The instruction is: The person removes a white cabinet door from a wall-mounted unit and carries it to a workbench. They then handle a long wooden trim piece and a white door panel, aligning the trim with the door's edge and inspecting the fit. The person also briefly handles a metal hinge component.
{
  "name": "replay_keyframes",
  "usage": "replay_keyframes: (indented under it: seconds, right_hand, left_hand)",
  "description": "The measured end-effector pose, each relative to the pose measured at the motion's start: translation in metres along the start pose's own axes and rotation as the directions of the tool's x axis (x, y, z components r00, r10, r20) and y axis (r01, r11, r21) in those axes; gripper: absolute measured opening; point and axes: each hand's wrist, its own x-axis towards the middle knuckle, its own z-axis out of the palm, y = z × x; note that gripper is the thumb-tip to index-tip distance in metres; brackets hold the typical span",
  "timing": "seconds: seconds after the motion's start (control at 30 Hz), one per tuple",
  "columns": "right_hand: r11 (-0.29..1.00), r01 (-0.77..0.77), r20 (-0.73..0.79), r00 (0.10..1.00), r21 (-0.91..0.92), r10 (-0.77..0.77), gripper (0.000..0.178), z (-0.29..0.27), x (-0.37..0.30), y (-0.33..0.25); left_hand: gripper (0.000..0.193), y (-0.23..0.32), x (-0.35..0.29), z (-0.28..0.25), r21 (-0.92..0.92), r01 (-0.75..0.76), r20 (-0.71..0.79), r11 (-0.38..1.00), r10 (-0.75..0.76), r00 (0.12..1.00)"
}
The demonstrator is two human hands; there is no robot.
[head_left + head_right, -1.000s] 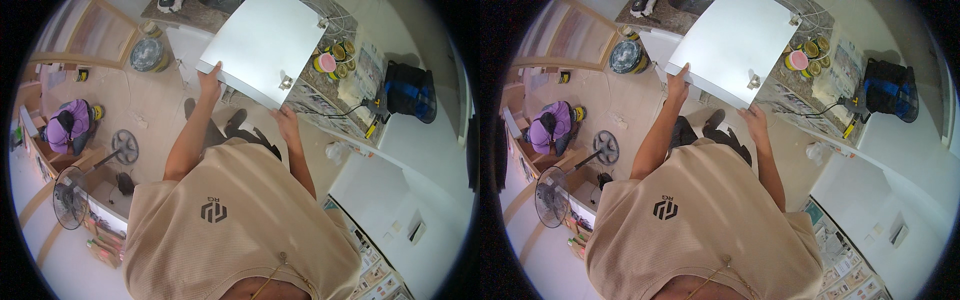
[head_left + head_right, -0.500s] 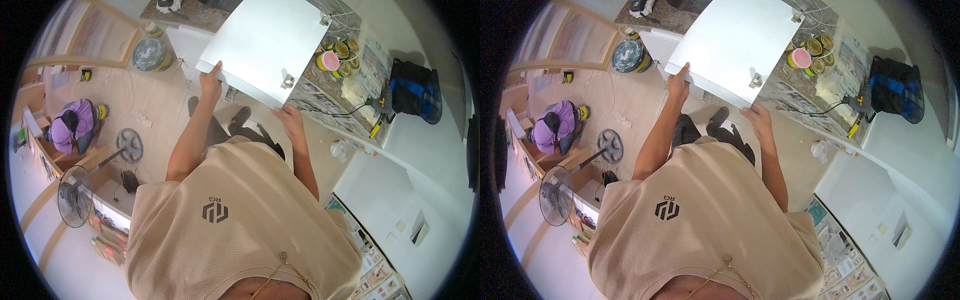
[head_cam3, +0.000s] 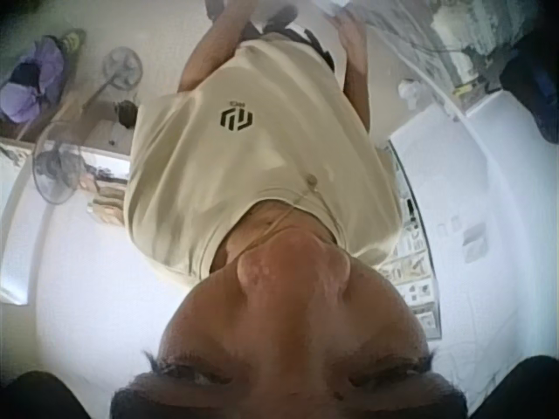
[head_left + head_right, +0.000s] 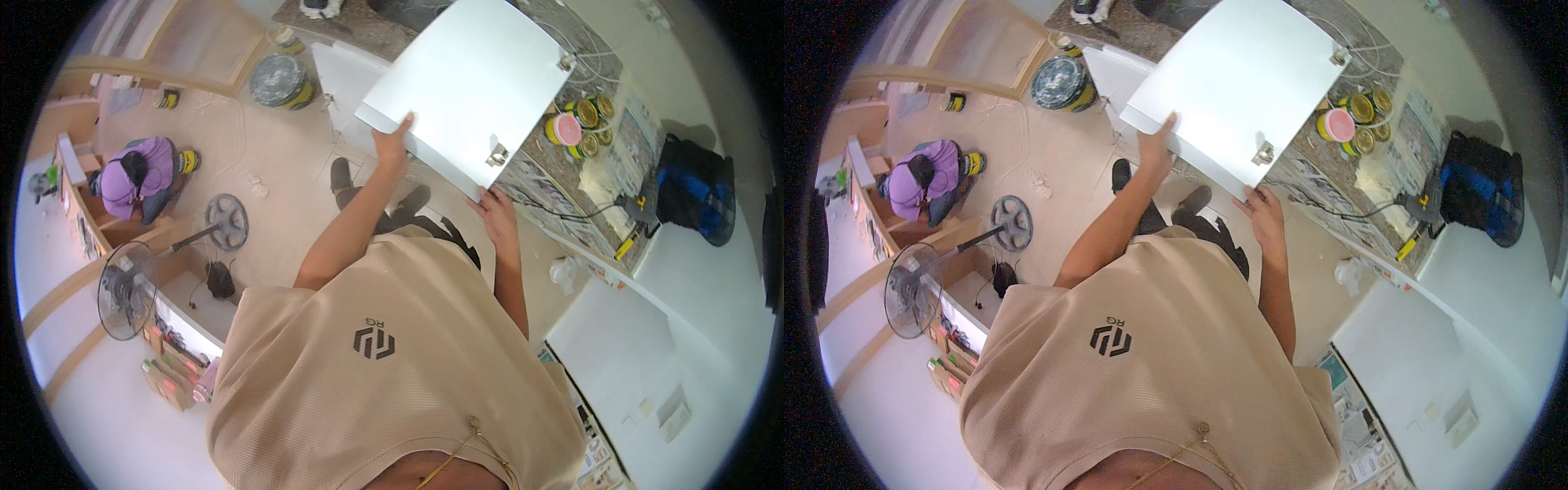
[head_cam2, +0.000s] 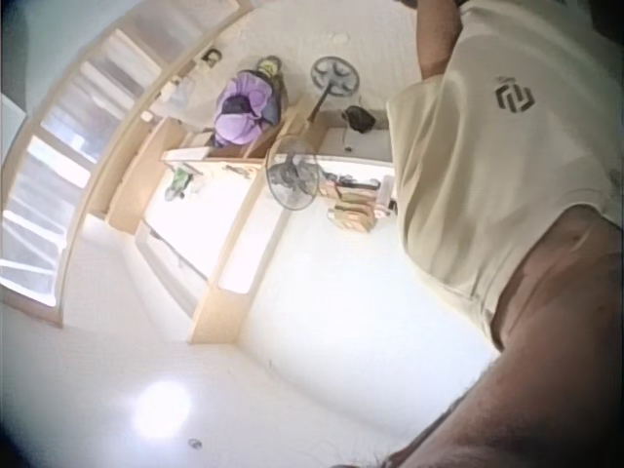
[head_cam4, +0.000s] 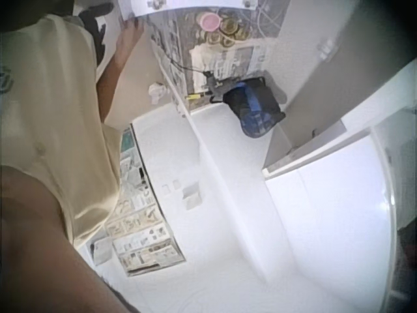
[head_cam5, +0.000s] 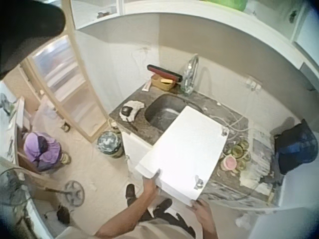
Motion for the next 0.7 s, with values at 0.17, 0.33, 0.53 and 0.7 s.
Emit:
replay_keyframes:
  seconds: [0.17, 0.33, 0.53, 0.7]
  right_hand:
    - [0.996, 0.004, -0.094, 0.995, -0.084, -0.012, 0.043, 0.008, 0.006, -0.007]
    - [0.969, 0.001, -0.061, 0.998, -0.247, -0.017, 0.041, 0.010, 0.009, -0.009]
    - [0.969, 0.019, -0.047, 0.998, -0.248, -0.032, 0.036, 0.008, 0.012, -0.007]
    - [0.970, 0.014, -0.025, 0.999, -0.241, -0.021, 0.035, 0.012, 0.011, -0.013]
  left_hand:
    - [0.078, -0.009, 0.008, -0.004, -0.018, 0.008, 0.024, 1.000, -0.008, 1.000]
    - [0.073, -0.011, 0.010, -0.007, -0.079, -0.005, 0.017, 0.997, 0.007, 1.000]
    - [0.090, 0.022, 0.008, -0.007, 0.112, -0.159, -0.074, 0.981, 0.168, 0.983]
    - [0.086, 0.040, 0.021, -0.021, 0.132, -0.147, 0.078, 0.980, 0.138, 0.987]
